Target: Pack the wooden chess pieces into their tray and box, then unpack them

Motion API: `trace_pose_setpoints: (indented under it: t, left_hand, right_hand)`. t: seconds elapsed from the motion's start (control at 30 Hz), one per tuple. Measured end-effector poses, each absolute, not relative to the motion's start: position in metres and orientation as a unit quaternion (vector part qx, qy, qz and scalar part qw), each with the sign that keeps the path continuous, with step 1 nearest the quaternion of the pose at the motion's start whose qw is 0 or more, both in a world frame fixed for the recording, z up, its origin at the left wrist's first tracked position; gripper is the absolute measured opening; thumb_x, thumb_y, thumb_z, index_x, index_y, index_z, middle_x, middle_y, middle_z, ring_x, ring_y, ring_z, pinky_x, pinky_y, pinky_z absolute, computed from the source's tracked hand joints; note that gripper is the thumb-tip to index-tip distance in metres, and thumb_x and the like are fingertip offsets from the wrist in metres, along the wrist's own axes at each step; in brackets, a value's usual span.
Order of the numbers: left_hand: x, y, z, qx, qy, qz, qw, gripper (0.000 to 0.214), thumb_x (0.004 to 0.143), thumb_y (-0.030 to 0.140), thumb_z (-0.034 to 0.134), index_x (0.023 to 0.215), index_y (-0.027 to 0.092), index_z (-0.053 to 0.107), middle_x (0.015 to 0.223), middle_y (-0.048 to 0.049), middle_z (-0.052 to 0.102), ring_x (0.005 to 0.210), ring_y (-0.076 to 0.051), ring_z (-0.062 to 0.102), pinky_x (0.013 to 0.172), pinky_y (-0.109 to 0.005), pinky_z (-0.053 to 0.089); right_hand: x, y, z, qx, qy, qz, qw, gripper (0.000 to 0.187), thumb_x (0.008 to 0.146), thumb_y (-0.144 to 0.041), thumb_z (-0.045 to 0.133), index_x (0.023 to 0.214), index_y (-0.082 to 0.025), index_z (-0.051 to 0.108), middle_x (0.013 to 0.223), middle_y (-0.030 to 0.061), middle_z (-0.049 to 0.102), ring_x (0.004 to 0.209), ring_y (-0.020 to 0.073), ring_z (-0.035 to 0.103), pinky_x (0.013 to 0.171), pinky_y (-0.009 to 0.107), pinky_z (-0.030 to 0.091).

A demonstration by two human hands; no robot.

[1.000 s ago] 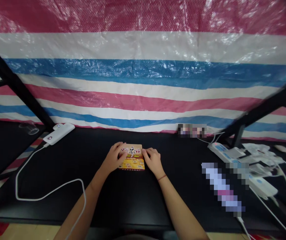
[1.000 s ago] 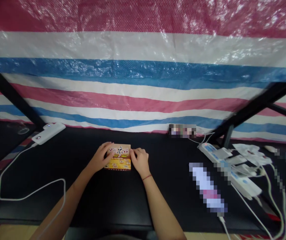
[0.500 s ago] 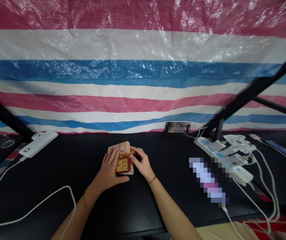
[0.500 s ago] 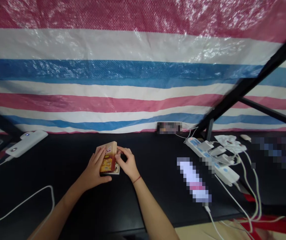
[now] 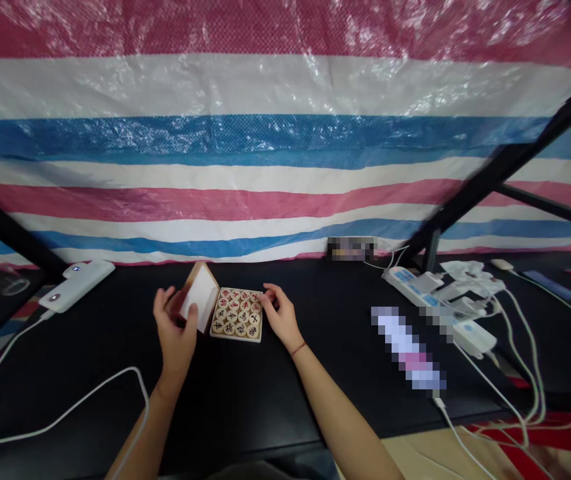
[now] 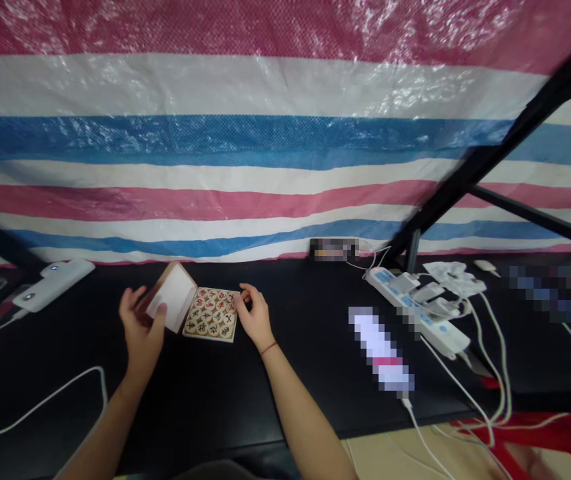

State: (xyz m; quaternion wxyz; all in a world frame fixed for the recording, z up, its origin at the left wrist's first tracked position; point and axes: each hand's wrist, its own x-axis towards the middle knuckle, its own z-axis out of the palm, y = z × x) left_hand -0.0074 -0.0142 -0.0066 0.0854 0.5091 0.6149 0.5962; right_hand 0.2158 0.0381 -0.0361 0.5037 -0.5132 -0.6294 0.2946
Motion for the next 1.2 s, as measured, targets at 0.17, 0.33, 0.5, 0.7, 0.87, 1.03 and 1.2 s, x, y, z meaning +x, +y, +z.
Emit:
trace_pose_setpoints:
  t: [0.17,0.33,0.5,0.7,0.87,1.03,1.2]
  left_hand:
    - [-0.024,-0.016,-0.002,0.528,0.642,0.532,-0.16,0.063,0.081,0.032,0.064,0.137,0.012,0.042,0.141,-0.0199,0.039,0.138,-0.035,0.03,0.114,-0.055,0.024]
    - [-0.015,-0.008,-0.018,0.693,0.613,0.376,-0.059,0.038,0.095,0.027,0.041,0.129,0.013,0.053,0.132,-0.0173,0.053,0.124,-0.027,0.051,0.104,-0.042,0.044]
    - [-0.011,-0.008,-0.03,0.714,0.671,0.198,-0.027,0.037,0.096,0.026,0.038,0.123,0.012,0.059,0.117,-0.0141,0.066,0.107,-0.027,0.061,0.092,-0.04,0.049]
    - [-0.004,-0.019,-0.009,0.655,0.748,0.103,0.017,0.035,0.095,0.024,0.041,0.122,0.02,0.063,0.105,-0.0088,0.066,0.081,-0.021,0.065,0.066,-0.029,0.048]
    - [-0.006,-0.016,-0.005,0.664,0.734,0.111,0.092,0.033,0.095,0.023,0.042,0.121,0.02,0.063,0.1,-0.0073,0.067,0.085,-0.02,0.065,0.071,-0.027,0.046]
    - [-0.014,-0.015,-0.006,0.659,0.724,0.163,0.121,0.033,0.097,0.025,0.038,0.118,0.021,0.064,0.106,-0.0074,0.068,0.097,-0.02,0.064,0.084,-0.028,0.046]
    - [-0.025,-0.02,-0.007,0.645,0.74,0.139,0.134,0.036,0.095,0.023,0.039,0.123,0.019,0.06,0.111,-0.0092,0.066,0.098,-0.021,0.063,0.085,-0.03,0.046]
  right_hand:
    - [0.216,0.042,-0.037,-0.548,-0.604,0.295,0.497,0.029,0.085,-0.037,0.05,0.102,-0.016,0.062,0.072,0.0001,0.06,0.067,0.0146,0.057,0.069,0.027,0.047]
    - [0.216,0.04,-0.034,-0.568,-0.658,0.26,0.421,0.024,0.084,-0.03,0.047,0.094,-0.017,0.065,0.076,0.0034,0.067,0.07,0.0166,0.061,0.07,0.027,0.046]
    - [0.219,0.036,-0.029,-0.6,-0.676,0.249,0.348,0.026,0.086,-0.03,0.05,0.101,-0.018,0.068,0.072,0.0024,0.069,0.065,0.0157,0.064,0.064,0.023,0.044]
    - [0.222,0.036,-0.023,-0.602,-0.695,0.248,0.305,0.027,0.088,-0.031,0.051,0.102,-0.019,0.071,0.064,0.0008,0.068,0.061,0.0147,0.065,0.06,0.021,0.041]
    - [0.219,0.037,-0.025,-0.588,-0.699,0.275,0.3,0.03,0.088,-0.03,0.051,0.108,-0.018,0.071,0.065,0.0007,0.07,0.063,0.0148,0.066,0.063,0.021,0.043]
    - [0.206,0.037,-0.022,-0.59,-0.705,0.276,0.279,0.03,0.088,-0.028,0.052,0.109,-0.02,0.07,0.069,0.0007,0.071,0.066,0.0153,0.067,0.064,0.021,0.043]
    - [0.188,0.038,-0.015,-0.587,-0.729,0.253,0.243,0.029,0.087,-0.027,0.053,0.111,-0.023,0.07,0.076,0.001,0.073,0.069,0.0153,0.066,0.063,0.021,0.041]
